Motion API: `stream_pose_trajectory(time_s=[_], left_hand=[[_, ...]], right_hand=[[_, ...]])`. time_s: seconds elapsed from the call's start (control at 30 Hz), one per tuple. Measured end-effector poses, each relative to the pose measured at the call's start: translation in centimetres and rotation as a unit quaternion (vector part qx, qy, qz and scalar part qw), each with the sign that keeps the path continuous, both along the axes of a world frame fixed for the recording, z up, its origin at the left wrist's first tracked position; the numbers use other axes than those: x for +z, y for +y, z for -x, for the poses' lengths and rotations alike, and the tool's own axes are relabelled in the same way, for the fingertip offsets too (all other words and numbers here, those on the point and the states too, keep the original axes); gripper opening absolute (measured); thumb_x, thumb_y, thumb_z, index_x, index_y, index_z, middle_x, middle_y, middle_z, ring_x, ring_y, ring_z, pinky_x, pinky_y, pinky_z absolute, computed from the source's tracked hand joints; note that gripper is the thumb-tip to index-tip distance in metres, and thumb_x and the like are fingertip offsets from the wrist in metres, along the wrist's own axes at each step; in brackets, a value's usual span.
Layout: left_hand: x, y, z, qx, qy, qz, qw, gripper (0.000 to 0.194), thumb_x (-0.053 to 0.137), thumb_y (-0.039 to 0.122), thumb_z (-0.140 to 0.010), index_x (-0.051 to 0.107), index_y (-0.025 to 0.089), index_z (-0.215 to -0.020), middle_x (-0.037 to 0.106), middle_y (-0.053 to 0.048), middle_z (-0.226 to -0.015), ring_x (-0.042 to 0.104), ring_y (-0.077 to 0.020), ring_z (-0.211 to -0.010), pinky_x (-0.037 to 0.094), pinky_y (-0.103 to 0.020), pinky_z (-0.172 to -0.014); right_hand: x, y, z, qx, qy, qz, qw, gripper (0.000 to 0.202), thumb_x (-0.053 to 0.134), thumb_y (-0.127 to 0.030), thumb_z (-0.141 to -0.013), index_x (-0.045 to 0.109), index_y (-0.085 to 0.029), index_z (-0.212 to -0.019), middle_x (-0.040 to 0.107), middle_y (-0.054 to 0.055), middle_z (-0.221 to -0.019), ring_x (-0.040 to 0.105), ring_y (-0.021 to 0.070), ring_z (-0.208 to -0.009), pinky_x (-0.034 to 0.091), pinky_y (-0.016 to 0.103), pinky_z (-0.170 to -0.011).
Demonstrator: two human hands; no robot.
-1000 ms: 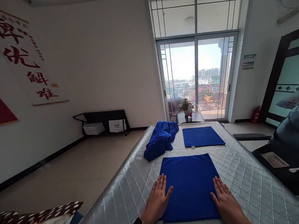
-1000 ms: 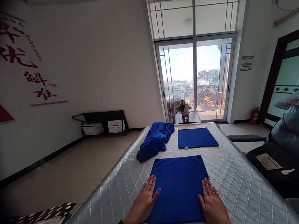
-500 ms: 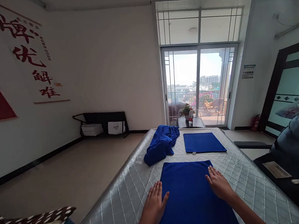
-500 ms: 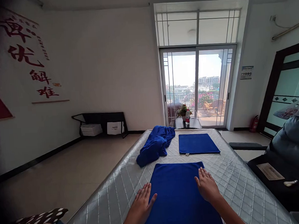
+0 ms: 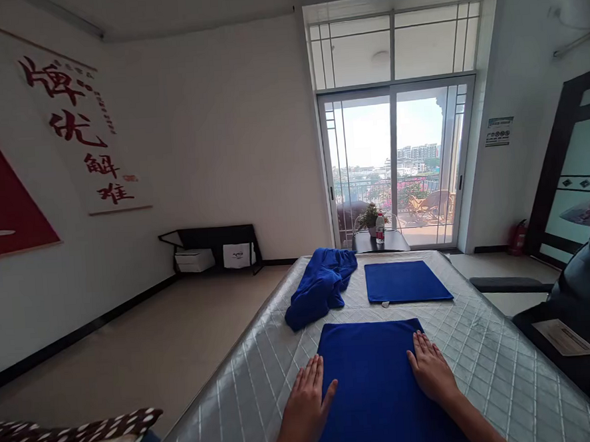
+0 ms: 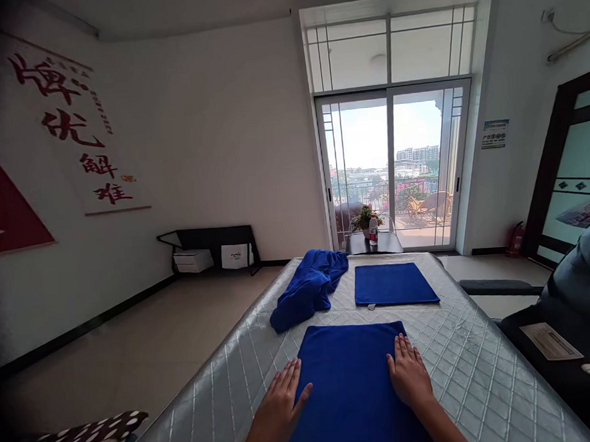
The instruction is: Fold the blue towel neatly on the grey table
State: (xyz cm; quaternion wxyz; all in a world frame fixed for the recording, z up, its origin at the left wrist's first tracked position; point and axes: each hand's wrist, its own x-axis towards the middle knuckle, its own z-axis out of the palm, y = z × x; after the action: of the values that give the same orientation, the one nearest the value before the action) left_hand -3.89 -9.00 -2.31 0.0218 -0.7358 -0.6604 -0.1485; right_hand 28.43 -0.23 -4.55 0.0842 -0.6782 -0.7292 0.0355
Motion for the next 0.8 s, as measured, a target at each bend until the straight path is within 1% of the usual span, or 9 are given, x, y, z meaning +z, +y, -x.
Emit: stream_pose_trajectory(time_s=[0.1, 0.17, 0.23, 0.33, 0.43, 0.5, 0.57, 0.67, 0.8], left_hand=[[1.2, 0.0, -3.5, -0.125, -0.007, 0.025, 0.992, 0.070, 0.023, 0.060, -0.102, 0.033, 0.014, -0.154, 0.036, -0.010, -0.159, 0.033, -0.0234, -0.147, 0.035, -0.040, -0.119], [1.9, 0.6, -7.0, -0.215, -0.017, 0.036, 0.976, 0.069, 0.025, 0.060, -0.102, 0.031, 0.017, -0.155, 0.034, -0.009, -0.160, 0.030, -0.0221, -0.148, 0.033, -0.038, -0.120], [2.3, 1.7, -11.1, -0.271, -0.036, 0.033, 0.961, 0.069, 0.024, 0.059, -0.102, 0.028, 0.016, -0.156, 0.031, -0.009, -0.162, 0.025, -0.0218, -0.150, 0.027, -0.039, -0.123], [2.2, 4.0, -16.7, -0.278, -0.063, 0.039, 0.958, 0.071, 0.015, 0.057, -0.103, 0.027, 0.012, -0.156, 0.028, -0.012, -0.162, 0.020, -0.0231, -0.151, 0.022, -0.042, -0.124], [1.2, 6.1, -19.7, -0.228, -0.080, 0.053, 0.969, 0.075, 0.008, 0.056, -0.102, 0.025, 0.006, -0.156, 0.027, -0.015, -0.162, 0.017, -0.0255, -0.152, 0.018, -0.046, -0.125], [0.3, 6.9, -19.7, -0.202, -0.080, 0.061, 0.974, 0.077, 0.008, 0.057, -0.101, 0.024, 0.005, -0.156, 0.025, -0.015, -0.163, 0.015, -0.0257, -0.152, 0.016, -0.047, -0.126], [-0.5, 7.4, -18.3, -0.186, -0.075, 0.066, 0.977, 0.077, 0.009, 0.057, -0.101, 0.024, 0.007, -0.156, 0.023, -0.013, -0.163, 0.013, -0.0250, -0.153, 0.014, -0.047, -0.126], [-0.9, 7.7, -14.6, -0.145, -0.067, 0.065, 0.985, 0.077, 0.008, 0.059, -0.100, 0.024, 0.009, -0.157, 0.022, -0.012, -0.164, 0.013, -0.0246, -0.153, 0.014, -0.047, -0.126], [-0.4, 7.7, -8.3, -0.071, -0.048, 0.061, 0.994, 0.081, 0.007, 0.062, -0.099, 0.026, 0.007, -0.156, 0.024, -0.013, -0.163, 0.016, -0.0262, -0.152, 0.016, -0.048, -0.125]], right_hand=[[-0.1, 0.1, 0.1, -0.007, -0.002, -0.008, 1.000, 0.069, 0.017, -0.043, -0.098, 0.022, -0.005, -0.156, 0.019, 0.011, -0.164, 0.013, 0.0212, -0.152, 0.011, 0.041, -0.124], [-0.3, 0.1, 0.1, -0.011, -0.004, -0.013, 1.000, 0.069, 0.018, -0.043, -0.098, 0.023, -0.004, -0.156, 0.020, 0.013, -0.164, 0.014, 0.0223, -0.152, 0.013, 0.042, -0.123], [-0.5, 0.0, -0.1, 0.004, -0.015, -0.019, 1.000, 0.067, 0.022, -0.037, -0.097, 0.026, -0.003, -0.155, 0.022, 0.014, -0.163, 0.014, 0.0240, -0.152, 0.014, 0.043, -0.123], [-1.0, 0.1, -0.5, 0.028, -0.041, -0.027, 0.998, 0.064, 0.025, -0.022, -0.093, 0.029, -0.004, -0.154, 0.022, 0.014, -0.163, 0.015, 0.0238, -0.151, 0.015, 0.043, -0.123], [-1.6, 0.3, -0.8, 0.018, -0.046, -0.032, 0.998, 0.064, 0.024, -0.024, -0.094, 0.028, -0.005, -0.155, 0.022, 0.013, -0.163, 0.017, 0.0223, -0.151, 0.015, 0.039, -0.123], [-1.8, 0.5, -0.8, 0.012, -0.042, -0.033, 0.998, 0.065, 0.022, -0.033, -0.096, 0.028, -0.005, -0.155, 0.023, 0.013, -0.163, 0.018, 0.0225, -0.151, 0.016, 0.039, -0.123], [-1.8, 0.8, -0.7, 0.009, -0.037, -0.033, 0.999, 0.067, 0.020, -0.038, -0.097, 0.029, -0.005, -0.154, 0.025, 0.013, -0.163, 0.017, 0.0229, -0.151, 0.016, 0.041, -0.123], [-1.7, 1.0, -0.4, 0.007, -0.023, -0.034, 0.999, 0.068, 0.019, -0.038, -0.097, 0.030, -0.003, -0.154, 0.025, 0.014, -0.163, 0.016, 0.0235, -0.151, 0.015, 0.043, -0.123], [-1.7, 1.1, -0.1, -0.016, 0.005, -0.032, 0.999, 0.070, 0.018, -0.042, -0.097, 0.027, -0.004, -0.155, 0.023, 0.012, -0.164, 0.015, 0.0227, -0.152, 0.014, 0.043, -0.123]])
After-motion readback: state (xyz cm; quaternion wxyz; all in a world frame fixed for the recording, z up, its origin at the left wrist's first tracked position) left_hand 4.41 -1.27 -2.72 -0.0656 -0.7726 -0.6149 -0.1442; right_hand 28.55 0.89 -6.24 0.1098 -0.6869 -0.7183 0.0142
